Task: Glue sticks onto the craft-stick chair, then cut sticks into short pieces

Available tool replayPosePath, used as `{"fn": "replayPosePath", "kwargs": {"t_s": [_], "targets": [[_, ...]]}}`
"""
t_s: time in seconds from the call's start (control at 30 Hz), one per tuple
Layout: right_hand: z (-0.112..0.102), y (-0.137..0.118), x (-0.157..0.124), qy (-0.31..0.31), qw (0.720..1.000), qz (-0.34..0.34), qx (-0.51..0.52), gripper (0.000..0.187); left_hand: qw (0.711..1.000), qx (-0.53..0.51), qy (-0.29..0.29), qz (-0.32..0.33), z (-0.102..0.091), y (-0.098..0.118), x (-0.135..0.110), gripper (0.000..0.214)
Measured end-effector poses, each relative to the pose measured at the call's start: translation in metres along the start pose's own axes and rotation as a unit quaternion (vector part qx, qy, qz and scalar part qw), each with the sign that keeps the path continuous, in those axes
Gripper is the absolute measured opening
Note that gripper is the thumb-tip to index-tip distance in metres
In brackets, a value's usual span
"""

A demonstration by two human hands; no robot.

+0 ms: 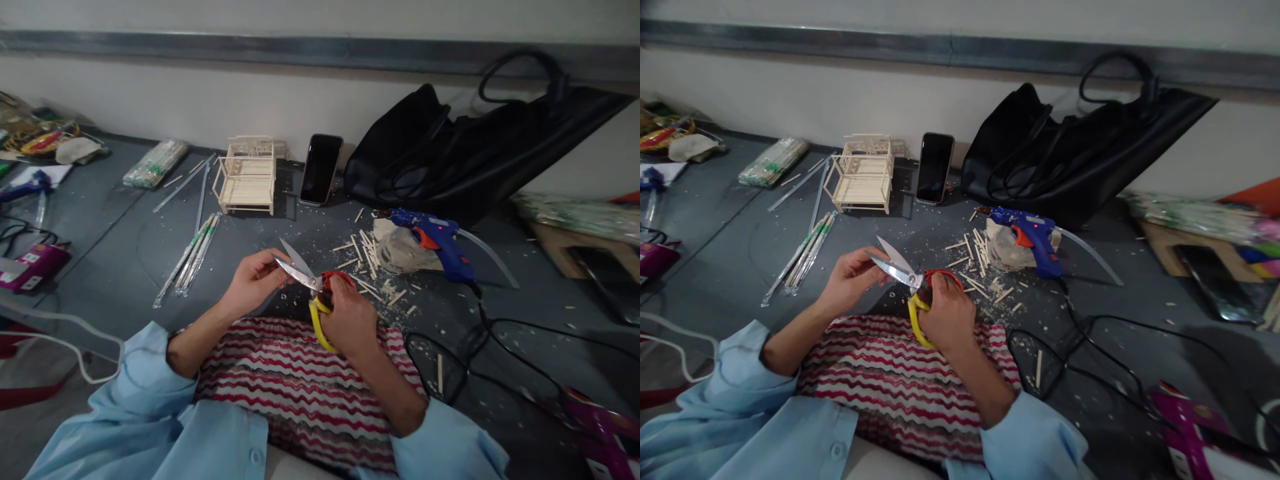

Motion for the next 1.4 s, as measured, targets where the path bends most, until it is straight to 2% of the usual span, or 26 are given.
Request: {"fn": "replayPosePath", "kwargs": {"t_s": [0.27,0.53,0.77,1.13,1.4], "targets": [[0.006,0.002,-0.001,-0.026,0.999,0.027,-0.010,0.014,0.999,0.034,0.003,-0.006,-0.002,0.001,0.001,0.016],[0.008,0.010,0.004,0.002,0.999,0.037,0.035,0.013,0.999,0.029,0.015,-0.004,-0.001,0.002,0.004,0.020],[0.005,0.005,0.001,-0.004,0.999,0.018,0.028,0.015,1.000,0.018,0.011,-0.005,-0.002,0.002,0.004,0.016],[0.000,0.003,0.002,-0.020,1.000,0.012,-0.005,0.015,0.989,0.137,0.009,0.045,-0.007,0.001,0.000,0.017],[0.006,0.004,0.000,-0.014,1.000,0.014,-0.014,0.015,0.990,0.140,0.006,0.032,-0.007,0.004,0.001,0.021]]}}
Point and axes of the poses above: each hand's wrist, its own x-axis towards the middle knuckle, its own z-axis out of the palm, y = z × x, the point moved 2 cm from there along x, towards the middle knuckle
